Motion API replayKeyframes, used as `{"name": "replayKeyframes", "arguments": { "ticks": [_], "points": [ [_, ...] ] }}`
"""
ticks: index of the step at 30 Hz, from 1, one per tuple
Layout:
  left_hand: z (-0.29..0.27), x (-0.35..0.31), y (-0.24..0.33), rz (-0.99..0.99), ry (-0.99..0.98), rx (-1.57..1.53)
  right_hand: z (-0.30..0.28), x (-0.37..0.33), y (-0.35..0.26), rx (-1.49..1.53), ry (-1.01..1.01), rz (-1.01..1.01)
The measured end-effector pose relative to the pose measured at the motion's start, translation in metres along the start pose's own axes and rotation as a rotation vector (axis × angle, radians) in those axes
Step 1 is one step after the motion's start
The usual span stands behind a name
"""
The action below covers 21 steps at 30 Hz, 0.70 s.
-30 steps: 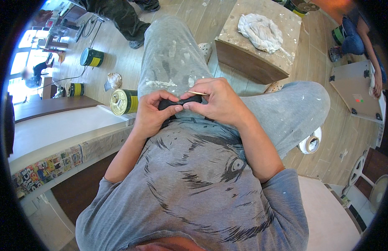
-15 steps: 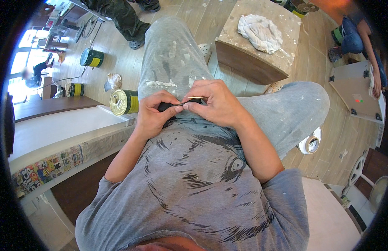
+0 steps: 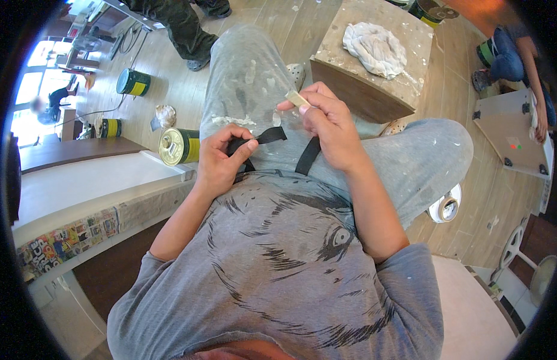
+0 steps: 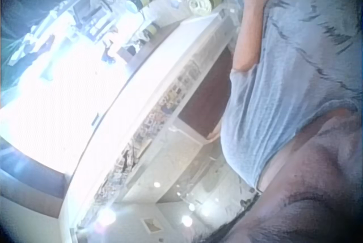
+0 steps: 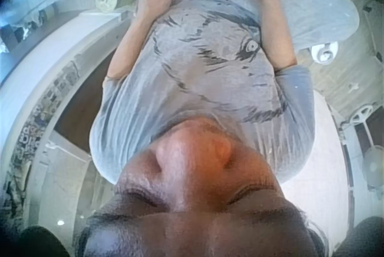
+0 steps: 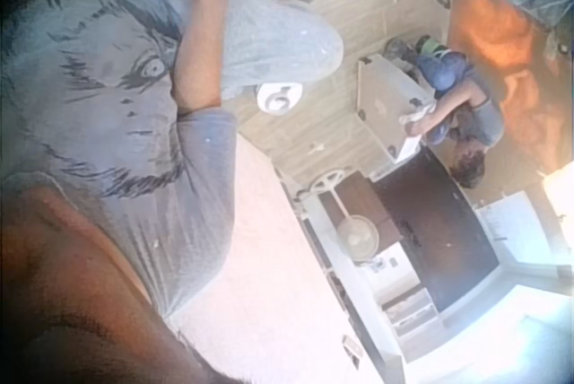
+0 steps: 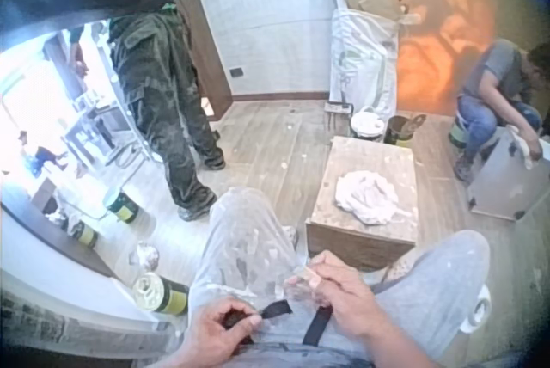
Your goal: The person sits on the floor and cleans a black headstrap with a white cloth. They then use a small wooden stick to scrape residue from the strap. Finally, they receive a white drawer unit from a coworker, inspect it, and place it on the floor.
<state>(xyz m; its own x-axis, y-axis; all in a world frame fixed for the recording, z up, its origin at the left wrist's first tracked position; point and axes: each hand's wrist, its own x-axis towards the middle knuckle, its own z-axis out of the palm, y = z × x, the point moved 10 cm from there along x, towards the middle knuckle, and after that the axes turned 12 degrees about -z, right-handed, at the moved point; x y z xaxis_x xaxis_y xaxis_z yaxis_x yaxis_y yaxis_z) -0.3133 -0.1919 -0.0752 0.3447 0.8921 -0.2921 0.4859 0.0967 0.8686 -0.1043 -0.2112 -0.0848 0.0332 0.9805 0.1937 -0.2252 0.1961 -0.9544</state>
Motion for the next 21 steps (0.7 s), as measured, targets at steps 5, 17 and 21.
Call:
{"name": "replayKeyframes", "arguments": {
  "ticks": [5,17,21],
  "points": [
    [0.001,0.006,-0.010,-0.042,0.015,0.000,0.009,0.002,-0.007,-0.079,0.006,-0.076],
    [0.006,0.011,-0.028,-0.110,-0.008,-0.225,0.037,-0.007,0.016,0.218,0.052,0.072],
    [0.006,0.010,-0.023,-0.086,-0.016,-0.227,0.041,-0.006,0.013,0.099,0.011,-0.024]
  ]
}}
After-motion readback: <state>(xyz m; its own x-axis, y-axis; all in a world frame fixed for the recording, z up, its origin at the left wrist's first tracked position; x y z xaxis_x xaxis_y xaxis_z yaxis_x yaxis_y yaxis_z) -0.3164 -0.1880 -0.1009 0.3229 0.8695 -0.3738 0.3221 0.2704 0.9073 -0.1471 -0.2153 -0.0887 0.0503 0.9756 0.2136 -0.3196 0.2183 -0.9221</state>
